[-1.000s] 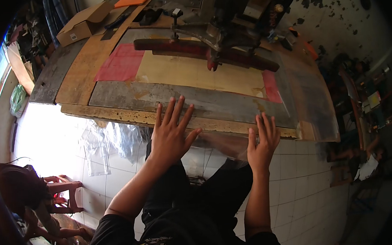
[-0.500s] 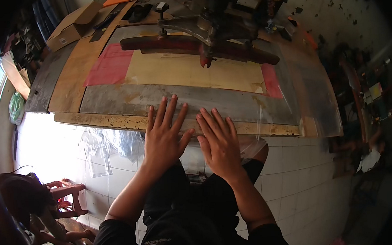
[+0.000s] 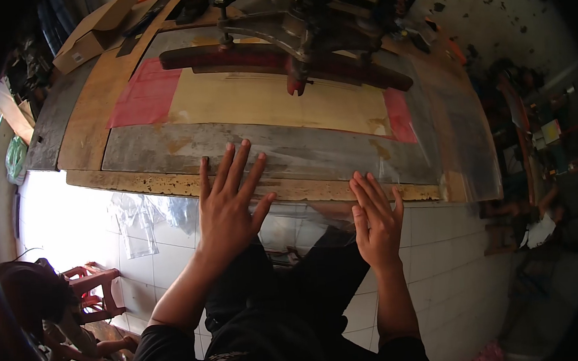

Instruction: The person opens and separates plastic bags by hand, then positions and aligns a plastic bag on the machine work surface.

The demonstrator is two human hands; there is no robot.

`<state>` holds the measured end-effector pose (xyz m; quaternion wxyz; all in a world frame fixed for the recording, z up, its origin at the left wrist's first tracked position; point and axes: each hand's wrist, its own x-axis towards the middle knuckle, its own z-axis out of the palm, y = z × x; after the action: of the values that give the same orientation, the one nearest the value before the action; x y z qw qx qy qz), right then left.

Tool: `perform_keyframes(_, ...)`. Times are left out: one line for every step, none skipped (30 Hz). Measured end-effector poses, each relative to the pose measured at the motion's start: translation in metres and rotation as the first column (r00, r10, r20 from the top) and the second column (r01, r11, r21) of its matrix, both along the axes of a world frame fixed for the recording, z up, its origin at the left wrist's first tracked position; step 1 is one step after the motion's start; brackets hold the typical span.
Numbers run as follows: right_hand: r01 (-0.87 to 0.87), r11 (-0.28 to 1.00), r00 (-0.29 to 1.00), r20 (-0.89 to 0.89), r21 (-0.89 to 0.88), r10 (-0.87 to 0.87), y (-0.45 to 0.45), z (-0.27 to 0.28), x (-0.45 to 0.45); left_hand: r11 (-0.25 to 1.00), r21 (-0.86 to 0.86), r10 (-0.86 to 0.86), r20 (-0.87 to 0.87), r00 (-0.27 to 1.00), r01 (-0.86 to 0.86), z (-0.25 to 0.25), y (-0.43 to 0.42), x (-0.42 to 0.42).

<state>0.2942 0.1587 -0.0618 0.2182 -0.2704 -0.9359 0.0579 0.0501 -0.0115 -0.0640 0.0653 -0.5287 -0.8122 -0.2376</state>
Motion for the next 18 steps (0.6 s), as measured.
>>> perform_keyframes(0.006,1.0,1.0,-0.014,0.003,-0.006,0.001,0.0,0.002,1.0,0.002,-0.003,0.001,1.0,0.003,0.0,0.0,0.0)
perform_keyframes(0.009,1.0,1.0,-0.014,0.005,-0.009,0.002,0.001,0.003,1.0,0.0,-0.005,0.005,1.0,0.005,0.0,0.0,0.0)
perform_keyframes(0.026,1.0,1.0,-0.013,0.008,-0.026,0.002,0.002,0.004,1.0,-0.002,-0.006,0.008,1.0,0.006,0.001,0.0,0.0)
perform_keyframes(0.043,0.999,0.999,-0.013,0.012,-0.042,0.003,0.002,0.004,1.0,0.001,-0.007,0.007,1.0,0.007,0.001,-0.001,-0.001)
perform_keyframes(0.044,0.999,0.999,-0.015,0.015,-0.044,0.003,0.002,0.005,1.0,0.007,-0.01,0.004,1.0,0.01,0.0,-0.001,-0.001)
perform_keyframes(0.056,0.998,0.998,-0.032,0.003,-0.056,0.004,0.0,0.006,1.0,0.012,-0.013,0.002,1.0,0.013,0.0,-0.001,-0.001)
perform_keyframes(0.068,0.998,0.996,-0.049,-0.008,-0.069,0.004,0.0,0.007,1.0,0.016,-0.013,0.001,1.0,0.013,-0.001,-0.002,-0.002)
perform_keyframes(0.068,0.998,0.996,-0.052,-0.003,-0.068,0.003,0.001,0.006,0.999,0.024,-0.023,0.005,1.0,0.023,-0.002,-0.002,-0.002)
perform_keyframes(0.069,0.998,0.995,-0.071,-0.011,-0.07,0.003,0.002,0.006,0.999,0.033,-0.032,0.009,0.999,0.032,-0.003,-0.003,-0.003)
perform_keyframes(0.07,0.997,0.993,-0.093,-0.016,-0.071,0.003,0.004,0.005,0.999,0.041,-0.031,0.004,1.0,0.03,-0.005,-0.003,-0.004)
perform_keyframes(0.069,0.998,0.993,-0.1,-0.01,-0.069,0.008,0.003,0.009,0.998,0.053,-0.037,-0.002,0.999,0.037,-0.008,-0.003,-0.005)
perform_keyframes(0.009,0.99,0.985,-0.168,-0.138,-0.032,0.019,0.003,0.017,0.997,0.067,-0.044,-0.006,0.999,0.044,-0.01,-0.003,-0.004)
perform_keyframes(-0.06,0.965,0.971,-0.239,-0.256,-0.003,0.025,0.007,0.019,0.997,0.071,-0.042,-0.015,0.999,0.043,-0.011,-0.003,-0.004)
perform_keyframes(-0.061,0.967,0.97,-0.243,-0.248,-0.001,0.027,0.008,0.017,0.996,0.08,-0.042,-0.019,0.999,0.043,-0.013,-0.002,-0.003)
perform_keyframes(0.039,0.986,0.946,-0.312,-0.163,-0.089,0.03,0.009,0.012,0.996,0.086,-0.036,-0.032,0.999,0.038,-0.014,-0.002,-0.003)
perform_keyframes(0.146,0.985,0.908,-0.385,-0.087,-0.169,0.031,0.011,0.009,0.995,0.091,-0.03,-0.044,0.999,0.034,-0.015,-0.002,-0.002)
perform_keyframes(0.202,0.977,0.915,-0.341,-0.071,-0.214,0.036,0.01,0.01,0.995,0.094,-0.033,-0.048,0.998,0.037,-0.015,-0.002,-0.001)
perform_keyframes(0.204,0.977,0.913,-0.348,-0.068,-0.215,0.04,0.006,0.012,0.995,0.098,-0.029,-0.056,0.998,0.035,-0.015,-0.002,0.0)
